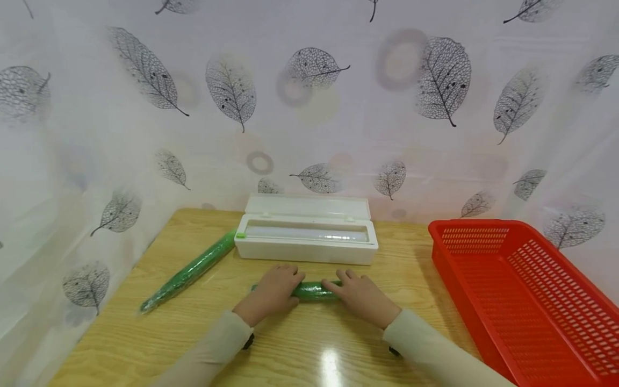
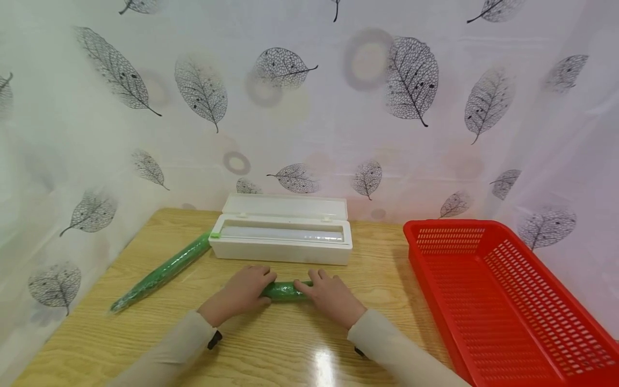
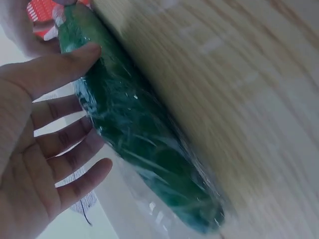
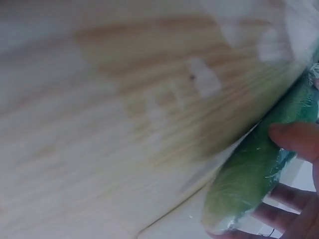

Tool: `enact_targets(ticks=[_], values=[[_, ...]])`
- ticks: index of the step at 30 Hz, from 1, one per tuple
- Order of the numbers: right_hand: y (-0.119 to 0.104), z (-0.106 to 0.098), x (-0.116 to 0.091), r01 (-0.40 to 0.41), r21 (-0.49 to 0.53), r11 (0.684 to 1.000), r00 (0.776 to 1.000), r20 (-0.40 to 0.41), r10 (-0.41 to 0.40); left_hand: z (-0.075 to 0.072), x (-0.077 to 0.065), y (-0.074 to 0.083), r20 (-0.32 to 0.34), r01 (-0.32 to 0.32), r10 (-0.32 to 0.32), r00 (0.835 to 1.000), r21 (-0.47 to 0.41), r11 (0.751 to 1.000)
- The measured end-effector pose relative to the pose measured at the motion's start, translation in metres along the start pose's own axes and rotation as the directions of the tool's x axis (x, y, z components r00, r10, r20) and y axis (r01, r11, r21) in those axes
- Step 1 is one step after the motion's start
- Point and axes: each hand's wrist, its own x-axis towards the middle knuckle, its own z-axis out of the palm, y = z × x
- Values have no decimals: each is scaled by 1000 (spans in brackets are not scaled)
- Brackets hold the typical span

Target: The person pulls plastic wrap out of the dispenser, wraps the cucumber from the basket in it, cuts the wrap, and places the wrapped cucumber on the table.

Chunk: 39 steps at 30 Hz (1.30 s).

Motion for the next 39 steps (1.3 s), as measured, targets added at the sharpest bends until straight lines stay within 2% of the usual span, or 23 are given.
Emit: enact_targets(ticks=[4,7,10,14,16,21,27,34,39], values=[[1,-1,0,-9,27,1000,1000,23,8,1,-9,-15,8,28,-28,1000,-58,998],[1,-3,0,-8,35,999,999,34,7,-1,-20,-29,12,82,-81,997,-75,994],[2,-4,1,-7,39,999,999,36,6,-4,-32,-40,-14,124,-126,992,-76,989],[2,-4,2,-6,37,999,999,36,5,-5,-43,-48,-78,108,-114,990,-72,992],[3,-4,2,-6,34,999,999,32,5,-4,-45,-49,-86,90,-97,992,-78,993],[3,-3,3,-4,21,1000,1000,29,3,2,-44,-48,-43,79,-84,996,-109,991],[2,-3,4,1,2,1000,1000,23,-1,8,-39,-47,-20,91,-93,995,-93,992],[2,-5,5,0,24,1000,1000,27,0,6,-29,-47,79,125,-115,990,-130,984],[1,-5,5,-2,32,999,1000,28,1,5,-25,-47,126,135,-117,985,-145,980]])
